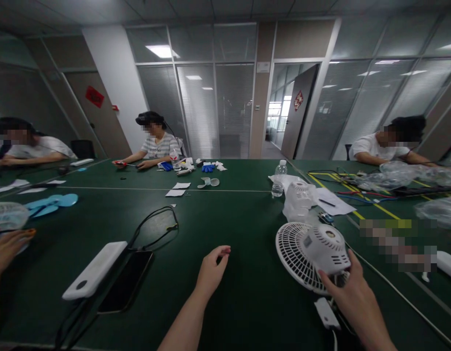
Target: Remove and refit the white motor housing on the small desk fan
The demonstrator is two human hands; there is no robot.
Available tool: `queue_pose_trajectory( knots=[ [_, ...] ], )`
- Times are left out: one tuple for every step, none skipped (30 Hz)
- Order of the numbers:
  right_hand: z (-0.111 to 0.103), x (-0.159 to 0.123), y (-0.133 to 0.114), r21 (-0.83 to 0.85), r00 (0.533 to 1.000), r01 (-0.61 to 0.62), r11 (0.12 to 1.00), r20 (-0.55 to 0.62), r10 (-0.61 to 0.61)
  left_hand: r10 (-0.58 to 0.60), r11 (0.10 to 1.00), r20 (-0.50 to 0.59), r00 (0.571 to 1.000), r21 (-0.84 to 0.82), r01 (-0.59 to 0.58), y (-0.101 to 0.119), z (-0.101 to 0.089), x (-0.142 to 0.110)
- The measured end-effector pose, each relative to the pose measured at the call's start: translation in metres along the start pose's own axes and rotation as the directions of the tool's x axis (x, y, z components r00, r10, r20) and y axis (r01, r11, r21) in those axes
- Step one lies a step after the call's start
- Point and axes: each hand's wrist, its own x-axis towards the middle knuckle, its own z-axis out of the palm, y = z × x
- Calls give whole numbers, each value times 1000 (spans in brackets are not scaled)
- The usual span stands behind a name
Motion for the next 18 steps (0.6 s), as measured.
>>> queue_pose_trajectory(
  knots=[
    [-5, 4, 10, -11, 999, -30, 999, -15, 30, 3, 1000, 5, 1000, -4, -3, -1, 0, 1],
    [-9, 8, 19, -18, 998, -52, 998, -31, 52, 4, 1000, 7, 1000, -1, -4, -2, 1, 1],
    [-13, 11, 27, -21, 997, -66, 998, -44, 65, 7, 1000, 16, 1000, 4, -7, -2, 1, 1],
    [-16, 12, 33, -20, 996, -72, 997, -55, 70, 12, 1000, 21, 1000, 9, -12, -3, 2, 2],
    [-19, 13, 38, -19, 995, -74, 997, -65, 73, 10, 1000, 20, 1000, 11, -10, -3, 2, 2],
    [-21, 13, 42, -18, 995, -72, 997, -75, 71, 6, 1000, 25, 1000, 6, -6, -4, 2, 2],
    [-22, 13, 44, -17, 994, -63, 998, -92, 61, 1, 1000, 38, 999, 0, -1, -4, 3, 2],
    [-22, 12, 46, -13, 992, -46, 999, -115, 44, -8, 1000, 35, 999, -2, 8, -4, 3, 3],
    [-21, 11, 46, -6, 989, -23, 1000, -145, 22, -17, 1000, 41, 999, 0, 17, -4, 3, 3],
    [-20, 11, 46, 2, 984, 3, 1000, -181, -3, -25, 1000, 43, 999, 6, 25, -5, 3, 3],
    [-19, 10, 45, 11, 976, 29, 1000, -216, -26, -33, 999, 48, 998, 12, 33, -5, 3, 3],
    [-18, 10, 45, 16, 969, 53, 998, -244, -48, -40, 999, 56, 998, 19, 39, -6, 4, 3],
    [-17, 10, 44, 19, 963, 71, 997, -263, -63, -54, 998, 47, 997, 30, 53, -7, 4, 3],
    [-17, 11, 43, 20, 959, 84, 996, -272, -76, -63, 997, 56, 996, 39, 61, -8, 4, 3],
    [-17, 11, 42, 19, 958, 93, 996, -276, -84, -67, 997, 68, 995, 49, 63, -10, 4, 4],
    [-18, 12, 42, 19, 957, 99, 995, -276, -89, -70, 996, 76, 995, 60, 65, -11, 3, 4],
    [-19, 12, 41, 19, 957, 101, 995, -274, -92, -72, 995, 75, 995, 70, 67, -11, 3, 5],
    [-19, 12, 40, 19, 958, 100, 995, -273, -91, -68, 995, 85, 994, 73, 62, -11, 3, 5]
  ],
)
